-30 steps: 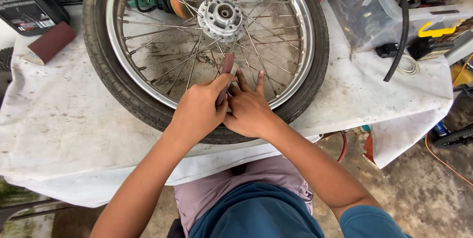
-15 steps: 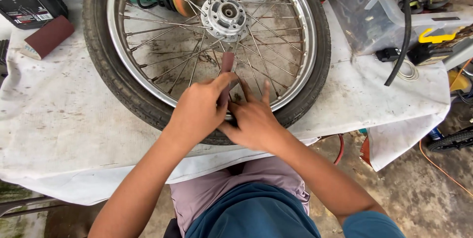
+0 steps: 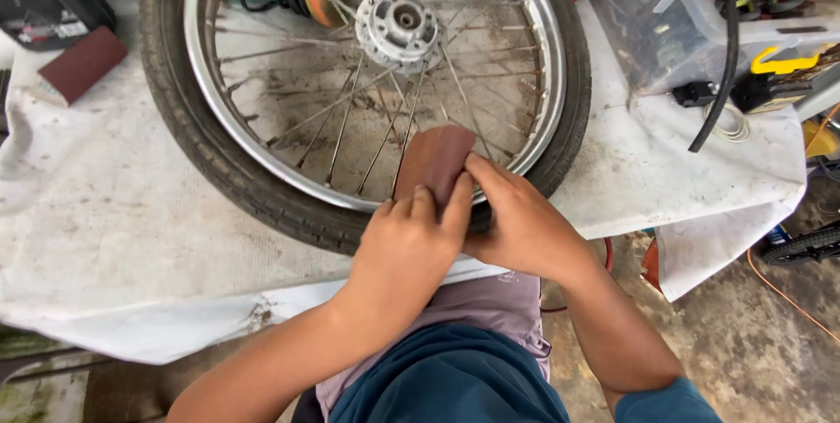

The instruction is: Sanding the spokes and rim of a motorcycle wheel using sandpaper

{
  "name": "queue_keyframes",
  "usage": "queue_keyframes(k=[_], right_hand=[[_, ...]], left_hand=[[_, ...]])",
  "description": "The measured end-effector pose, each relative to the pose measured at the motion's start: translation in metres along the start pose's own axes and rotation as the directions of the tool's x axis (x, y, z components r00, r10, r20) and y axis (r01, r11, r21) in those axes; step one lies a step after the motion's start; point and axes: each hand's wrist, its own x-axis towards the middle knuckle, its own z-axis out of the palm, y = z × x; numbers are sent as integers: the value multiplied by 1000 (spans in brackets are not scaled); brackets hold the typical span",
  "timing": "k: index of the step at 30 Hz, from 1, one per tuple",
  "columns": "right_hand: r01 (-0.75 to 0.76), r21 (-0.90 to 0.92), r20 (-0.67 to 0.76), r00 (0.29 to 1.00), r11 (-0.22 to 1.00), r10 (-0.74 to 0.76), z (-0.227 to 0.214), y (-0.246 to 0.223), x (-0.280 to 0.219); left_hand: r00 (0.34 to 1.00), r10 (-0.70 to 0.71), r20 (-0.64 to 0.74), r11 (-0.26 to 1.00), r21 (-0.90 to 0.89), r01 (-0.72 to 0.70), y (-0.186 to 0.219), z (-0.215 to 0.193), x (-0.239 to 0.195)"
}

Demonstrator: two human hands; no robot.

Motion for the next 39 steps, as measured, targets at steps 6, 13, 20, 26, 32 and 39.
queue_keyframes(k=[6, 13, 20, 26, 32, 39], right_hand=[[-12, 342, 51, 999, 940, -5, -21, 3, -56], [5, 303, -401, 908, 953, 123, -31, 23, -49], [301, 52, -304, 913, 952, -272, -25, 41, -8], [-41, 791, -240, 896, 610, 372, -21, 106, 7], [-59, 530, -268, 935, 846, 233, -44, 57, 19], [62, -728, 61, 998, 683, -26, -3, 22, 51]], left_hand=[[998, 40, -39, 996, -83, -43, 55, -46, 10], [988, 10, -152, 964, -263, -50, 61, -18, 54], [929, -219, 300, 434, -822, 368, -16, -17, 47], [867, -407, 288, 488, -733, 473, -78, -27, 35], [880, -452, 147, 736, -496, 461, -139, 0, 16], [873, -446, 196, 817, -310, 487, -139, 6, 12]])
